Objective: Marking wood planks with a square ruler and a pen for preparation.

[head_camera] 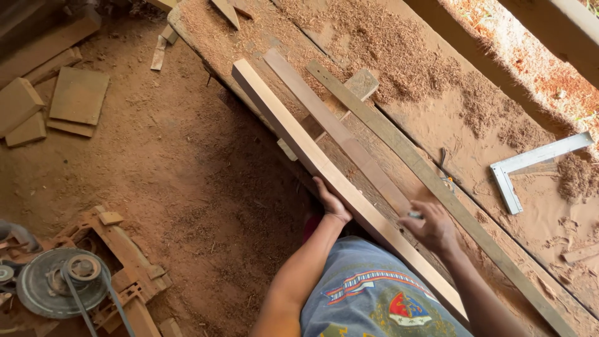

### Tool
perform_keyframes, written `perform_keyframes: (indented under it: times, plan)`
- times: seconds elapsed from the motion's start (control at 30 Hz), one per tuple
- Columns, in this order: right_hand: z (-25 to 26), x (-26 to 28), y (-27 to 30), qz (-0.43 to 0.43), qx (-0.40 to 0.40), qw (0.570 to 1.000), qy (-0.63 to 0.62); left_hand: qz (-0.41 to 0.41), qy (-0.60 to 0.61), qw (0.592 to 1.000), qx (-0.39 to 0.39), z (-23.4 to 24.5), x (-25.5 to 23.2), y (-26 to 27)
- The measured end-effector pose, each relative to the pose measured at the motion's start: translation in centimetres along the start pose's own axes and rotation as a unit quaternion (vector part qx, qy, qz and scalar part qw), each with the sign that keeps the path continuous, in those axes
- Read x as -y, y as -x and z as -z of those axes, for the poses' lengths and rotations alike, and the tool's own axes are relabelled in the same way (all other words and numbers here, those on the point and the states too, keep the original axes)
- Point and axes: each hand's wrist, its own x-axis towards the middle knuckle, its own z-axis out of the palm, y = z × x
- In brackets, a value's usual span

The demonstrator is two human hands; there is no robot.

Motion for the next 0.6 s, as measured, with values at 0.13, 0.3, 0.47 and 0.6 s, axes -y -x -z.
perform_keyframes:
  times: [0.13,0.3,0.47,0.6]
  plan:
    - [2.0,6.0,0.7,0.067,0.026,0.997,-0.037,-0.041,-0.003,0.999,0.032,-1.4,1.2,-0.1]
    - [3.1,8.9,1.6,0.064,-0.062,0.995,0.046,0.066,-0.072,0.988,-0.122,-12.4,-2.5,6.7]
    - [4.6,2.9,1.4,-0.128,0.031,0.99,-0.054,0.028,-0.156,0.987,0.003,-3.8,6.1,-0.2]
    - [3.5,-4.1,2.3,-0.215,0.085,0.955,-0.185,-0.155,-0.291,0.935,-0.127,-5.8,3.3,-0.2]
